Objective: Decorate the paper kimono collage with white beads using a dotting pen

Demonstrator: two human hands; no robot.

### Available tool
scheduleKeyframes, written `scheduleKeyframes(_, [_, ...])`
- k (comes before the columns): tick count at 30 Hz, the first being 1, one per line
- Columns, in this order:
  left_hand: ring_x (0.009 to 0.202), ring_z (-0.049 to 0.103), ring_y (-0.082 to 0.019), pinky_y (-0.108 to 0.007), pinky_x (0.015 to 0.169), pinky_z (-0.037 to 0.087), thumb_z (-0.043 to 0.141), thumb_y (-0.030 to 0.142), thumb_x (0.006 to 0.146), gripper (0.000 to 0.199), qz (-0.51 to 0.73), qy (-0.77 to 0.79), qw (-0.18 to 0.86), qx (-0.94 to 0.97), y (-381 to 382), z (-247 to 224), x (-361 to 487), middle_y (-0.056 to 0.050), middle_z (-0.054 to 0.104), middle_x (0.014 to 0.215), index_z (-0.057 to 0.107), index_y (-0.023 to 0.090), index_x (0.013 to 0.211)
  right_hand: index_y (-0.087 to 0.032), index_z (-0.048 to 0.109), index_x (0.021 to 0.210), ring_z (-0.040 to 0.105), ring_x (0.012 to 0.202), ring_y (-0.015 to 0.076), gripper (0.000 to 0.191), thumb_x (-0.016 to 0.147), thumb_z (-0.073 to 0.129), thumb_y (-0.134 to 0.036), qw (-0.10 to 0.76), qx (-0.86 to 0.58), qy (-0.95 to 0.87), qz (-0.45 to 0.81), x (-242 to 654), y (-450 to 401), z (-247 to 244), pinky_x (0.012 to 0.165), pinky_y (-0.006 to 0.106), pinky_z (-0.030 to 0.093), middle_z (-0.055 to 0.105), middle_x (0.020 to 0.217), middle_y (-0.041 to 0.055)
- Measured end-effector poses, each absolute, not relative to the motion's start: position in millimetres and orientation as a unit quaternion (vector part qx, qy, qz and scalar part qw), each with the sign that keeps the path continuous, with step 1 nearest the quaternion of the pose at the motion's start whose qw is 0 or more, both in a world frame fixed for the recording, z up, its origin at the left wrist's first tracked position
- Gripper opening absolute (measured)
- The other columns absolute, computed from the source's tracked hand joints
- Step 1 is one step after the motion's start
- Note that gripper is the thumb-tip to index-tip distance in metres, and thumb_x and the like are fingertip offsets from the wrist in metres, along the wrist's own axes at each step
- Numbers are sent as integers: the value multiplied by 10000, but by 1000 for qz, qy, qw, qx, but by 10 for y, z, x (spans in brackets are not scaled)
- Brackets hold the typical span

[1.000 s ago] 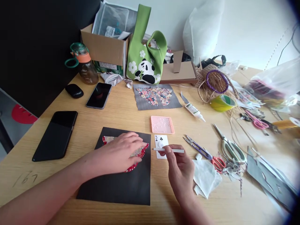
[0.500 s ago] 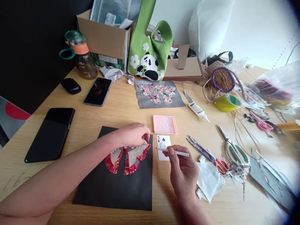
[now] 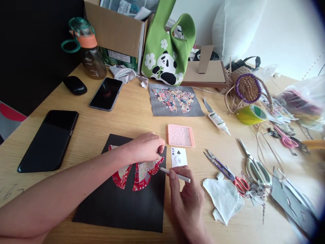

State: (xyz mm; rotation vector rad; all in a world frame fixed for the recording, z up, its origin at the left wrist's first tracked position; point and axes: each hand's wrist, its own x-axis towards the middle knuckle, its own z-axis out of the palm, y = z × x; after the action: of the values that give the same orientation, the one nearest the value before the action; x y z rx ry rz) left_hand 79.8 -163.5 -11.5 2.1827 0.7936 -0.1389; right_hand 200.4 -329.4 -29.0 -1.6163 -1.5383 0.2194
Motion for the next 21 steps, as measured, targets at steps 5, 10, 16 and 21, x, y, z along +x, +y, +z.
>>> scheduleKeyframes(5, [834, 567, -196, -287, 680, 385, 690, 132, 724, 116, -45, 308, 391, 866, -1645, -101, 775, -17, 653, 776, 651, 205, 806, -213, 551, 952, 578, 638, 110, 151, 929, 542, -63, 435, -638, -631, 82, 2018, -3296, -344, 596, 248, 466, 608, 765, -24])
scheduleKeyframes(10, [857, 567, -205, -296, 685, 387, 674, 135, 735, 100, -40, 303, 389, 869, -1655, -98, 759, -21, 659, 777, 643, 206, 799, -187, 579, 995, 599, 675, 125, 243, 866, 592, 19, 436, -592, -671, 97, 2024, -3343, -343, 628, 269, 505, 635, 772, -2])
scheduleKeyframes(16, [874, 564, -208, -301, 704, 389, 661, 134, 756, 88, -41, 300, 391, 869, -1657, -99, 767, -28, 664, 801, 644, 200, 812, -176, 575, 993, 587, 677, 128, 267, 833, 626, 31, 441, -592, -669, 87, 2034, -3412, -390, 570, 254, 483, 626, 779, 11])
scheduleKeyframes(21, [866, 554, -206, -305, 707, 385, 660, 127, 758, 90, -43, 299, 394, 868, -1655, -110, 766, -29, 659, 798, 641, 193, 818, -156, 603, 1068, 569, 696, 139, 297, 846, 580, 40, 429, -601, -666, 102, 2033, -3405, -408, 621, 288, 506, 606, 800, 25])
